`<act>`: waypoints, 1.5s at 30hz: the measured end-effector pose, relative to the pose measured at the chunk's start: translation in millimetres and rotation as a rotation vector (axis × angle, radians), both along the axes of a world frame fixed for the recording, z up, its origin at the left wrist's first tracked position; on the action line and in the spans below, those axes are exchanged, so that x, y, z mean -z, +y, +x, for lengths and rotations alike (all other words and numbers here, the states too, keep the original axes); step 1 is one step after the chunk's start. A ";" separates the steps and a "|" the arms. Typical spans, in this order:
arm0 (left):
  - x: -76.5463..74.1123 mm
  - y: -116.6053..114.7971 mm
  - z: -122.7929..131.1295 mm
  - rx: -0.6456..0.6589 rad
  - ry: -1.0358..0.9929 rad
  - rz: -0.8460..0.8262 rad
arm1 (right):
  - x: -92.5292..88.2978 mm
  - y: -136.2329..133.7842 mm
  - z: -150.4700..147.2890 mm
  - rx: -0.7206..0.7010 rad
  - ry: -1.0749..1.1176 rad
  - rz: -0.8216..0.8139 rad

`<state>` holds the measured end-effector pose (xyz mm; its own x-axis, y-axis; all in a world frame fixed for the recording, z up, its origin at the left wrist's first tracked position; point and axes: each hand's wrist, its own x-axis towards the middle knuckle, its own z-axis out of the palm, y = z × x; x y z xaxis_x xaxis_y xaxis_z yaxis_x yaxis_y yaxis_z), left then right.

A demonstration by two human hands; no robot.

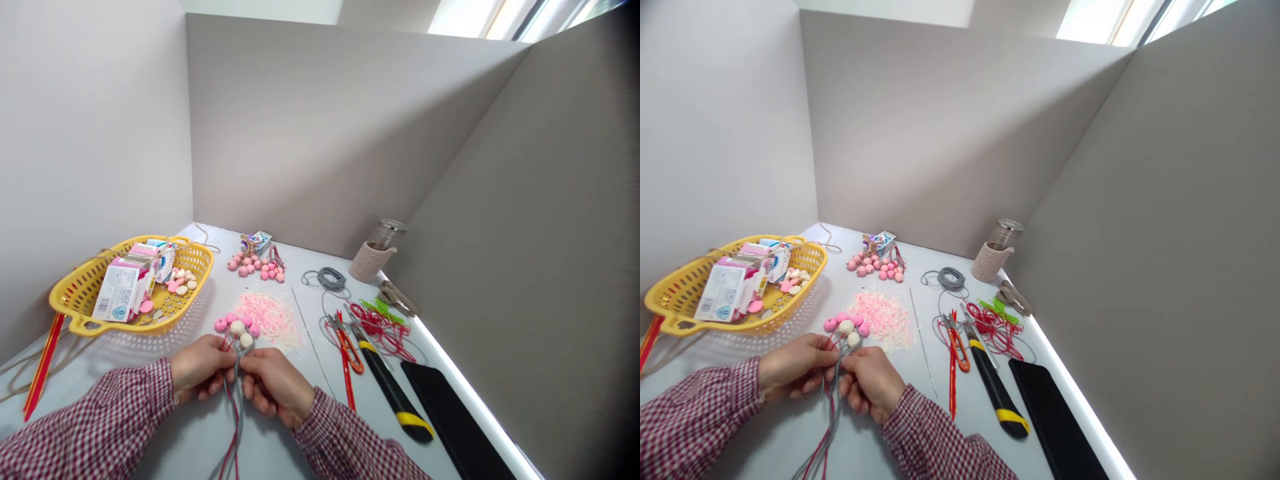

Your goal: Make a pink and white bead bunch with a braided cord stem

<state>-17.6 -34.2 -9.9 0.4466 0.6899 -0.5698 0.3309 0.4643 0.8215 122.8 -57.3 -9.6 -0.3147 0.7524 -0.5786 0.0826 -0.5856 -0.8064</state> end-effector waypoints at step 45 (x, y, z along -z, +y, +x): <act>0.6 -0.2 4.3 -0.022 0.048 0.059 | -2.2 -1.7 -6.4 0.070 -0.183 0.109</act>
